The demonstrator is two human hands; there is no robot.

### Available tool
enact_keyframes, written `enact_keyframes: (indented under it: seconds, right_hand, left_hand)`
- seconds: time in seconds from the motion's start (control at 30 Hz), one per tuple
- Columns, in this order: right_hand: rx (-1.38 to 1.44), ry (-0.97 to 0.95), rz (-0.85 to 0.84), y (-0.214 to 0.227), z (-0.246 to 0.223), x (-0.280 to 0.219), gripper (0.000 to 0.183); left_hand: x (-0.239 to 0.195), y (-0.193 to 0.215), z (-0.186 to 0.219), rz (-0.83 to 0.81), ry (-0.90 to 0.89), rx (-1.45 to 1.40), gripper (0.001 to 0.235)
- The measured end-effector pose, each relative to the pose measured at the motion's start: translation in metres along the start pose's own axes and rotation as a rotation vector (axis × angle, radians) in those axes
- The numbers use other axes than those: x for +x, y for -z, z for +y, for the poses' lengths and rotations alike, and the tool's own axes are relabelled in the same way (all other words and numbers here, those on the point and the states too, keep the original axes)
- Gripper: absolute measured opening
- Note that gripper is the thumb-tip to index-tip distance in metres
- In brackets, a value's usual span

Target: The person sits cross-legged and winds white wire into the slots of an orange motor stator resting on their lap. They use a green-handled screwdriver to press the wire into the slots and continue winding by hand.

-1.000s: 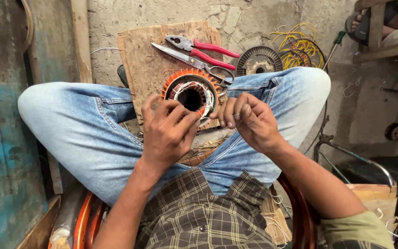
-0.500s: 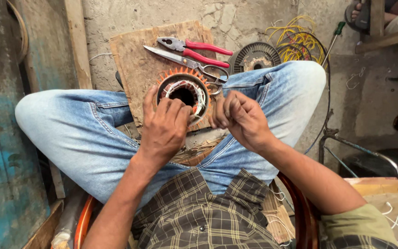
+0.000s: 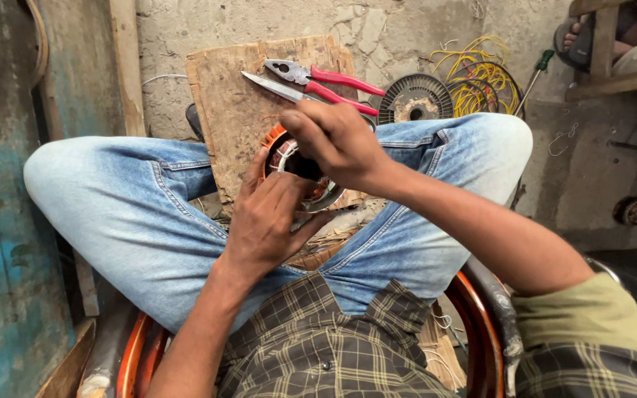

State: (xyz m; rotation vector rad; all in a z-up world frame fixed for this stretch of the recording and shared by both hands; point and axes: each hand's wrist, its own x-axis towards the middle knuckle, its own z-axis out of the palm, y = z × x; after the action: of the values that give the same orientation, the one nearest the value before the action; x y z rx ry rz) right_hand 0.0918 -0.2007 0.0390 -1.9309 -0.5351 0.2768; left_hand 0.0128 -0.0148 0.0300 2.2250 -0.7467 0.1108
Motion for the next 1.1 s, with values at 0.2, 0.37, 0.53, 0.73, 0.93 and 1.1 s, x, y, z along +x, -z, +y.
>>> enact_keyframes:
  seconds: [0.2,0.37,0.53,0.73,0.93,1.1]
  right_hand:
    - [0.019,0.014,-0.019,0.001,0.004,0.019,0.041]
    - [-0.061,-0.042,-0.020,0.041,-0.002,-0.046,0.039]
    - [0.053,-0.012,0.026,0.040,0.005,-0.100,0.040]
    - [0.158,-0.021,0.087,0.032,0.003,-0.112,0.043]
    - [0.038,0.069,0.045,0.031,-0.014,-0.088,0.035]
    - [-0.151,0.258,-0.049,0.013,-0.014,-0.021,0.023]
  left_hand:
    - [-0.004,-0.006,-0.003,0.014,-0.045,0.023,0.055]
    - [-0.003,-0.010,-0.008,0.052,-0.076,0.021,0.043]
    - [-0.007,-0.013,-0.015,0.075,-0.114,0.017,0.041]
    - [-0.005,-0.013,-0.014,0.054,-0.112,0.073,0.039]
    - [-0.006,-0.013,-0.005,0.041,-0.098,0.216,0.047]
    - [-0.001,-0.018,-0.002,0.055,-0.036,0.194,0.046]
